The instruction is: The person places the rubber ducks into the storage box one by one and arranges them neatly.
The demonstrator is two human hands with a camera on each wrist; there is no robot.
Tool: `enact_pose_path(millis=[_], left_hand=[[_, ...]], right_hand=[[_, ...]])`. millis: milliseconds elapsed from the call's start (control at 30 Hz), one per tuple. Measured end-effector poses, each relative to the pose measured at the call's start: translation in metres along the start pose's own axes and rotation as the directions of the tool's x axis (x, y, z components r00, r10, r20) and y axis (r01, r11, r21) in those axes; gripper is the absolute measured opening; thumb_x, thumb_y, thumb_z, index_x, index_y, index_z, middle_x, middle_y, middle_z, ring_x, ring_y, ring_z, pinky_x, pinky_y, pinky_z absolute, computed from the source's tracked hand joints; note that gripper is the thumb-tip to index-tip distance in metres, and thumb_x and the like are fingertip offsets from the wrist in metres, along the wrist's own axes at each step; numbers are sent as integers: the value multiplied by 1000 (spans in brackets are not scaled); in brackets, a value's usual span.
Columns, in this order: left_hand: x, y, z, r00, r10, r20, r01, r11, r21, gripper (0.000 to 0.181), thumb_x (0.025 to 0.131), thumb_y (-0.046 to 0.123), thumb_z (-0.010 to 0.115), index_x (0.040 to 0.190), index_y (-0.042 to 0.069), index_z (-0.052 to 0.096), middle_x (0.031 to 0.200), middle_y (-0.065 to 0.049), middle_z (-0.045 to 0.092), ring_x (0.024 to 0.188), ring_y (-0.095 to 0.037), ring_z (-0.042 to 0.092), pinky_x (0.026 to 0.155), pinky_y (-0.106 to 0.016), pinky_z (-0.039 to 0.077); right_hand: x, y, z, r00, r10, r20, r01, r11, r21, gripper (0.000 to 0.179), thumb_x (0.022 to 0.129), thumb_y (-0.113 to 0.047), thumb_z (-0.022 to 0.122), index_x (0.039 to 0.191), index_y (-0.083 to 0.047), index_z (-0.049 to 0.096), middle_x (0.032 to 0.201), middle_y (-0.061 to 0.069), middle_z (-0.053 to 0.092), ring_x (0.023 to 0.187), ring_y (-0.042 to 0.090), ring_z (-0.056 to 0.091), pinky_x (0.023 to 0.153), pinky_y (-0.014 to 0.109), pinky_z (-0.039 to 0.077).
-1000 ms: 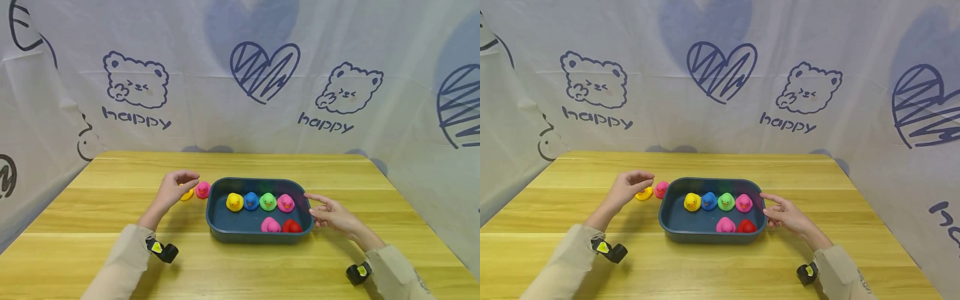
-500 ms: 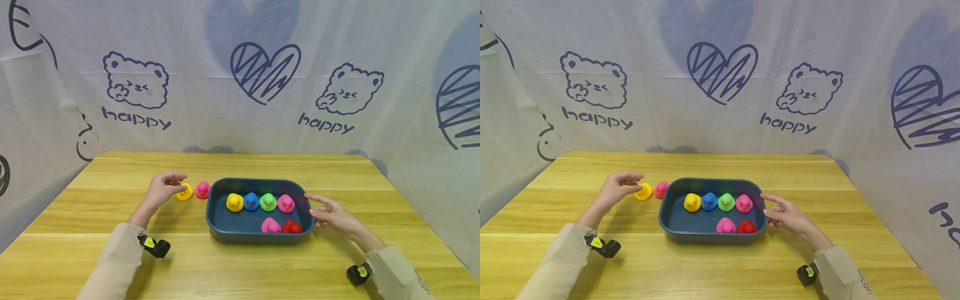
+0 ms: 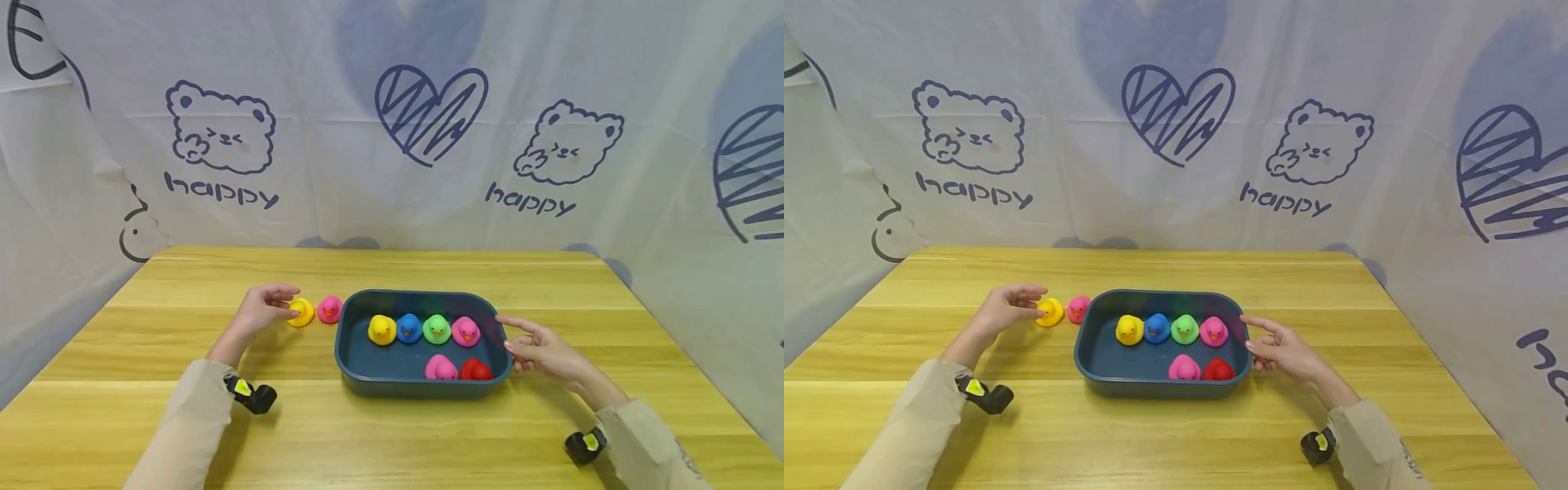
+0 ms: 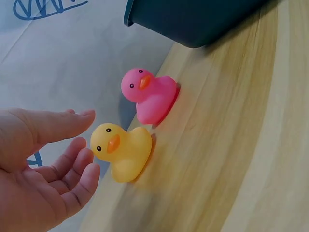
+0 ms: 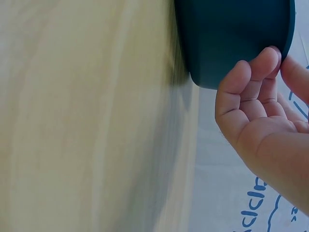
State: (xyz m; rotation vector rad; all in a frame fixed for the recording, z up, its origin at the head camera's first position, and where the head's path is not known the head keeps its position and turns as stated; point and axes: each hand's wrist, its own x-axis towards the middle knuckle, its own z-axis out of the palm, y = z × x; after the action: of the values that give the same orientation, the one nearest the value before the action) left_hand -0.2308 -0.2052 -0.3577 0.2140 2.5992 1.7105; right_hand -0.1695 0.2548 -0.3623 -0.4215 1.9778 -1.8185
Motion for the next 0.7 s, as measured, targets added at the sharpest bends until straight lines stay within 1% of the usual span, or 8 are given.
enact_pose_path(millis=[200,367,433,500,600,667,700], left_hand=[[3,-2,-1,998,-60,33,61,998,-19,45,79,-3,63,120,-11,47,118,-29,46,103,-34,46,71,-21,46],[5,0,-3,991,-110,76,111,994,-5,47,80,-1,63,123,-10,45,121,-29,44,109,-36,43,75,-29,46],[7,-1,-4,987,-127,94,128,992,-2,47,80,0,63,123,-9,46,121,-29,44,108,-36,44,75,-31,46],[10,-4,-5,985,-131,114,131,991,1,48,79,4,66,122,-7,48,120,-29,45,106,-34,46,73,-32,46],[13,-8,-8,981,-132,141,133,991,5,48,77,10,70,120,-2,53,117,-27,48,99,-30,50,68,-30,47],[14,-8,-9,977,-149,150,148,989,15,49,76,13,71,120,0,54,118,-26,48,98,-28,50,67,-29,47],[15,-8,-9,975,-167,147,166,986,20,49,76,12,71,121,0,53,118,-26,48,98,-28,50,66,-28,47]], right_hand=[[0,1,0,1000,2,3,-2,1000,8,62,91,-8,52,139,7,15,75,2,56,61,12,54,61,26,48],[1,-2,-1,1000,3,7,-3,1000,18,62,91,-8,52,138,7,15,75,2,57,61,12,54,61,26,48],[1,-2,-1,1000,3,8,-4,1000,21,62,91,-8,51,138,7,15,74,2,57,61,12,54,61,26,48],[2,-4,-2,1000,5,10,-5,1000,25,62,91,-8,51,138,7,15,74,2,56,61,12,54,61,26,48],[2,-5,-2,1000,9,13,-9,999,31,62,91,-8,51,138,8,14,74,2,56,61,12,54,61,26,48],[2,-7,-2,1000,10,16,-11,999,34,62,91,-8,51,138,8,14,74,1,56,61,12,54,61,25,48],[2,-8,-2,1000,11,17,-11,999,35,62,91,-8,51,138,8,14,74,1,56,61,12,54,61,25,48]])
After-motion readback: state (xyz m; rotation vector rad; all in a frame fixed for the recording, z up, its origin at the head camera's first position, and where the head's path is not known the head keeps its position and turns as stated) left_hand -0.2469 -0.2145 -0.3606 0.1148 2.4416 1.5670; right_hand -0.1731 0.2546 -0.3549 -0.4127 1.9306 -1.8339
